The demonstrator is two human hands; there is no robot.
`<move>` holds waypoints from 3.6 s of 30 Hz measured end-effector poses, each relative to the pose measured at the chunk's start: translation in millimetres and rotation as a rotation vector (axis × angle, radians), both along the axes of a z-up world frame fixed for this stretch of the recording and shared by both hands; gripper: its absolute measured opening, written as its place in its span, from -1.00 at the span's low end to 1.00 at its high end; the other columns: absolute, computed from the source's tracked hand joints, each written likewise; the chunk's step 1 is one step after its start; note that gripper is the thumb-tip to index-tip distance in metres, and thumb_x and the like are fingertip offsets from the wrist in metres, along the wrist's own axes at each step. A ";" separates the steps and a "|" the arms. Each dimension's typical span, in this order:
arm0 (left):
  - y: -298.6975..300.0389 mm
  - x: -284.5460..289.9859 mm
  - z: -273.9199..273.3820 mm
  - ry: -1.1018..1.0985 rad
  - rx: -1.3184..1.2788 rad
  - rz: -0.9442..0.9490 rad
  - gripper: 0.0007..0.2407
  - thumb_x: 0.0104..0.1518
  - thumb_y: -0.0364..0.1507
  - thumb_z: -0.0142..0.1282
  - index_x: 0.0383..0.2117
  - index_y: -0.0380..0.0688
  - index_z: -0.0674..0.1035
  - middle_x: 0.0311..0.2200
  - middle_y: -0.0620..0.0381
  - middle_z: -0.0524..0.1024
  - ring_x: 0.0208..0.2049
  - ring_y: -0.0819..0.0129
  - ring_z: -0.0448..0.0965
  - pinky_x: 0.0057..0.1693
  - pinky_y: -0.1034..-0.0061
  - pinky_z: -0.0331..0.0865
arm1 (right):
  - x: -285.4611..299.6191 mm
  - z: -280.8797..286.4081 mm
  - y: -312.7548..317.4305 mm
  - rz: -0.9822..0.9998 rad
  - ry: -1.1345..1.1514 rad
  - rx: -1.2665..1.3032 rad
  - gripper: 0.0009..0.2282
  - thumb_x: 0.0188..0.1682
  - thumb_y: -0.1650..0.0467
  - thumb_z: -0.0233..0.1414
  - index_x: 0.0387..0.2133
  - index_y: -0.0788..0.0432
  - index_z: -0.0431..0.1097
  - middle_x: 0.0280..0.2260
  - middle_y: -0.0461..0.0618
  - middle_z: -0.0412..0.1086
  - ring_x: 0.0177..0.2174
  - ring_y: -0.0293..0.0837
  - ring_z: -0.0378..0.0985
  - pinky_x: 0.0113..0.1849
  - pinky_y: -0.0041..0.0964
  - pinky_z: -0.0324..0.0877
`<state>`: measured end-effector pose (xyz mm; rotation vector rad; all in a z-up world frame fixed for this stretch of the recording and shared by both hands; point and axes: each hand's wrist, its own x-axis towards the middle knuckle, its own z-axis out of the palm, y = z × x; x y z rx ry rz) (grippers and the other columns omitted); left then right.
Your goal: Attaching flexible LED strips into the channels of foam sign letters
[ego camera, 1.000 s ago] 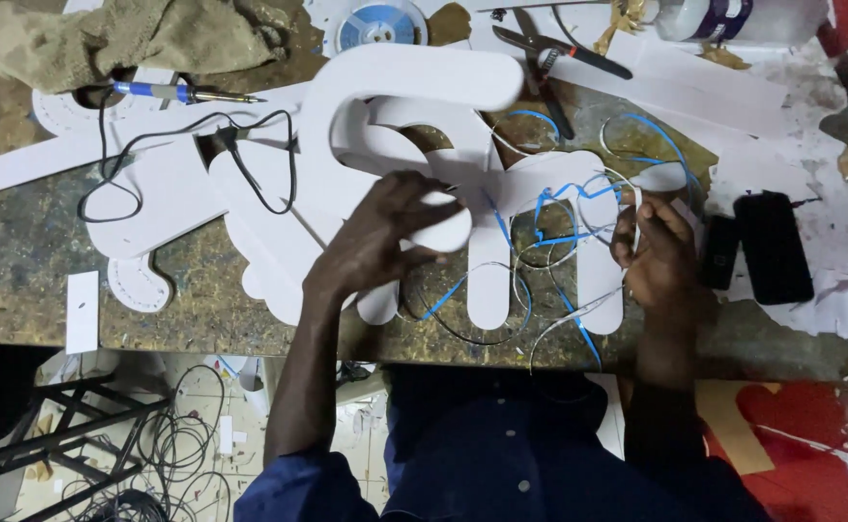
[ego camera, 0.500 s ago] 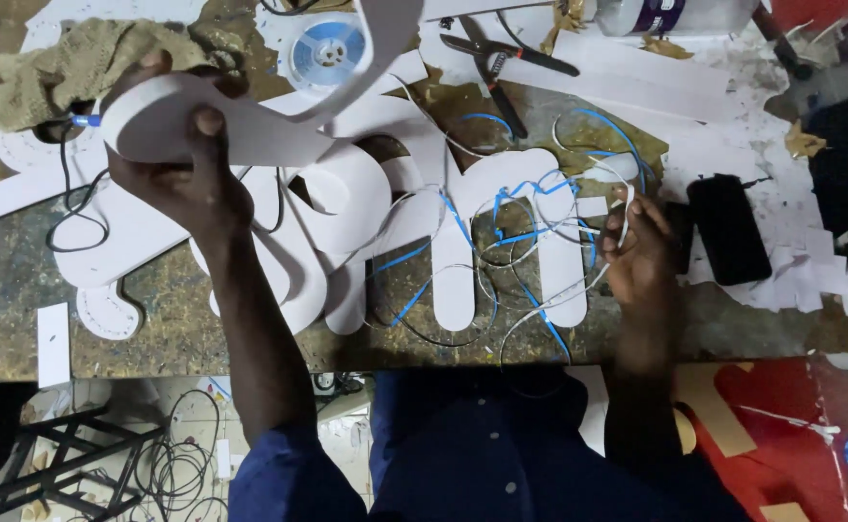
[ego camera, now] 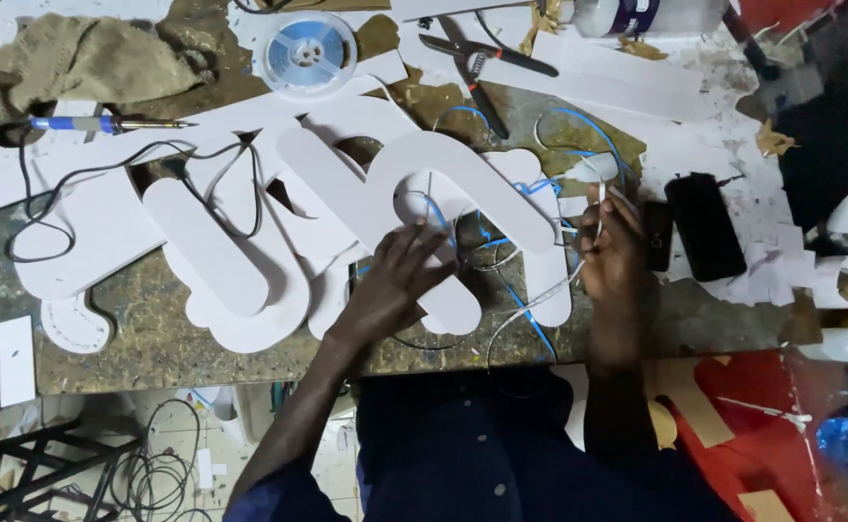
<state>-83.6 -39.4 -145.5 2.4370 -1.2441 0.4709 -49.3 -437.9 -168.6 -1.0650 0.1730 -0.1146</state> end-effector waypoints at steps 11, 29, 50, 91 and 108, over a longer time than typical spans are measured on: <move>42.3 -13.9 8.6 0.102 -0.125 0.319 -0.52 0.40 -0.05 0.05 0.44 0.29 0.56 0.55 -0.05 0.32 0.63 -0.42 -0.01 0.62 -0.24 -0.16 | -60.7 55.5 -148.1 -0.900 0.365 -2.125 -0.64 0.55 0.46 -0.23 0.53 0.28 0.25 0.32 0.26 0.44 0.26 0.06 0.56 0.20 -0.24 0.60; 57.3 -21.4 0.0 0.234 -0.262 0.428 -0.54 0.23 -0.30 0.39 0.32 0.18 0.68 0.48 0.06 0.44 0.44 -0.26 0.45 0.42 0.04 0.46 | -47.0 109.7 85.7 -0.176 -0.069 -0.401 -0.73 0.29 0.26 0.15 0.13 0.14 0.43 -0.53 0.03 0.38 -0.59 -0.22 0.48 -0.57 -0.53 0.27; 62.8 89.4 -25.9 0.382 -1.272 0.839 -0.33 0.45 -0.28 0.45 0.58 0.03 0.25 0.55 -0.10 0.16 0.44 -0.04 0.37 0.41 0.11 0.53 | -27.3 63.9 168.6 0.342 -0.065 -0.328 -0.87 0.26 0.44 0.14 -0.14 0.34 0.50 -0.68 0.18 0.43 -0.75 -0.18 0.51 -0.72 -0.46 0.35; 2.8 -14.4 29.4 0.313 -0.953 0.744 -0.75 0.42 -0.53 0.26 0.18 -0.08 0.58 0.23 0.00 0.50 0.30 -0.02 0.54 0.31 0.16 0.56 | -32.2 -1.1 57.3 0.204 0.001 -0.378 -0.81 0.28 0.42 0.09 -0.06 0.39 0.44 -0.39 0.16 0.54 -0.49 -0.13 0.68 -0.58 -0.50 0.46; 15.6 -29.3 30.2 0.395 -0.951 0.668 -0.81 0.48 -0.54 0.17 0.16 -0.20 0.62 0.05 -0.08 0.54 0.12 -0.02 0.64 0.20 0.14 0.62 | -37.9 -19.6 67.8 0.261 0.001 -0.422 -0.84 0.28 0.44 0.10 -0.10 0.39 0.46 -0.42 0.18 0.53 -0.51 -0.13 0.68 -0.57 -0.49 0.44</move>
